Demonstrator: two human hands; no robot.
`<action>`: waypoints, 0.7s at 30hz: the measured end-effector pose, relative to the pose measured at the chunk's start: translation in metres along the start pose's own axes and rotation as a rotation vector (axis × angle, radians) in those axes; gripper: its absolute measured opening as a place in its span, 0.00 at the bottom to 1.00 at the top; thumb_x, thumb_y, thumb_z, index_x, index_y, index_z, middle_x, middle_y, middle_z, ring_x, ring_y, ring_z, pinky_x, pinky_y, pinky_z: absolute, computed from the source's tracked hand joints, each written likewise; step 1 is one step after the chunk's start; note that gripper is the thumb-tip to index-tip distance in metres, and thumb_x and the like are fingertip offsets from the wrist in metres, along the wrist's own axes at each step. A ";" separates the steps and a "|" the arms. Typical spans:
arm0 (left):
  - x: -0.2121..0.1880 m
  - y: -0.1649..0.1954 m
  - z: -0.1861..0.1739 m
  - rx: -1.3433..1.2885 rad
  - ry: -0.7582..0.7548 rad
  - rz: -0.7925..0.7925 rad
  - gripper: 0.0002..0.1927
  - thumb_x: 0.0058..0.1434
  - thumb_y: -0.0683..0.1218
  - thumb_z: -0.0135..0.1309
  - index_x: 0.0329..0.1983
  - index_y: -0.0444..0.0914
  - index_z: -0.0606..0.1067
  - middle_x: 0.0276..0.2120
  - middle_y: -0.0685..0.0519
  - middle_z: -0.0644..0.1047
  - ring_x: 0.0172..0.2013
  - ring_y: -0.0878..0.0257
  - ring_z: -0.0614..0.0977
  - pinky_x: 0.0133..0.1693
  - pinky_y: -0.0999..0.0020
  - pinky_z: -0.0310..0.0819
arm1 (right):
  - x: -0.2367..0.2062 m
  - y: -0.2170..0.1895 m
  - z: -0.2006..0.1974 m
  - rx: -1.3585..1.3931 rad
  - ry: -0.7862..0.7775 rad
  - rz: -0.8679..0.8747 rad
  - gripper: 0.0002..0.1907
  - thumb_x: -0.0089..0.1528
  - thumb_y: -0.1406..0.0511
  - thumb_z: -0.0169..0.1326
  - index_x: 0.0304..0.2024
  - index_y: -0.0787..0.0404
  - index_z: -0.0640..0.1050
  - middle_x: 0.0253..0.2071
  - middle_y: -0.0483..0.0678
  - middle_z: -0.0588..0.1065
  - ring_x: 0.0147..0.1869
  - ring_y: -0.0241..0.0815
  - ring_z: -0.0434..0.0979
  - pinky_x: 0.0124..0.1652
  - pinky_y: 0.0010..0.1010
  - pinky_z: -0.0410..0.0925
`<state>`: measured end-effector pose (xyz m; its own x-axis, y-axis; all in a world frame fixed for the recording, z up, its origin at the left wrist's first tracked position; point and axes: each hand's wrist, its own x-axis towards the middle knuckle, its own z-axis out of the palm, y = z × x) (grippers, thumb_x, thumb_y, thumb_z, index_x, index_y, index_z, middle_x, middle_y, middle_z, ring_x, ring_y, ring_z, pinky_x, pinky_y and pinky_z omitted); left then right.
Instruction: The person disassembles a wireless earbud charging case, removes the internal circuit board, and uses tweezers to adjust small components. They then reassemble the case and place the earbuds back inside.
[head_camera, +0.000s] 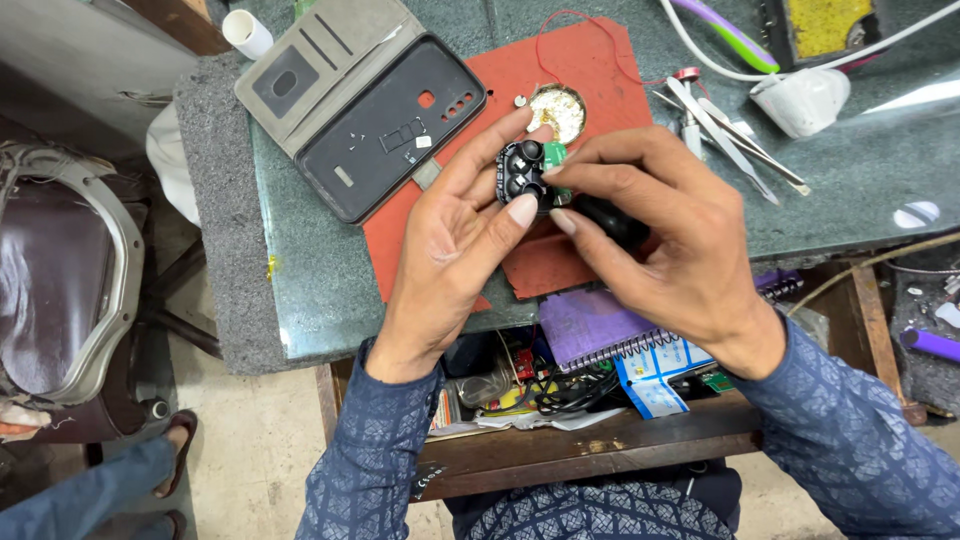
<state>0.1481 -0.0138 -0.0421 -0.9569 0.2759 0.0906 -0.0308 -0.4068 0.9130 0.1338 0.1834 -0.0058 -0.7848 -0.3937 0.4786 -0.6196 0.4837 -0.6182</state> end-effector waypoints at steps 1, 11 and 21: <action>0.000 0.001 -0.001 -0.009 -0.004 0.001 0.31 0.75 0.38 0.51 0.79 0.31 0.58 0.66 0.45 0.72 0.66 0.62 0.74 0.71 0.65 0.67 | 0.000 0.001 0.001 0.019 0.001 0.026 0.14 0.63 0.72 0.65 0.52 0.62 0.81 0.53 0.50 0.77 0.56 0.45 0.80 0.51 0.30 0.73; 0.002 0.002 -0.004 -0.068 -0.041 -0.033 0.33 0.75 0.39 0.52 0.80 0.33 0.55 0.71 0.43 0.66 0.70 0.59 0.70 0.75 0.61 0.65 | 0.003 0.008 -0.002 0.092 -0.028 0.078 0.14 0.62 0.71 0.66 0.50 0.64 0.80 0.59 0.53 0.78 0.59 0.44 0.82 0.56 0.30 0.75; 0.004 0.004 -0.004 -0.116 -0.040 -0.071 0.31 0.73 0.39 0.53 0.77 0.31 0.58 0.74 0.42 0.66 0.70 0.57 0.72 0.73 0.59 0.66 | 0.005 0.009 -0.003 0.162 0.034 0.063 0.19 0.58 0.72 0.68 0.50 0.65 0.77 0.52 0.54 0.77 0.55 0.45 0.81 0.53 0.30 0.75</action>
<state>0.1430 -0.0180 -0.0393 -0.9390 0.3409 0.0451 -0.1336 -0.4825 0.8657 0.1240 0.1881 -0.0073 -0.8240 -0.3385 0.4544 -0.5609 0.3733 -0.7390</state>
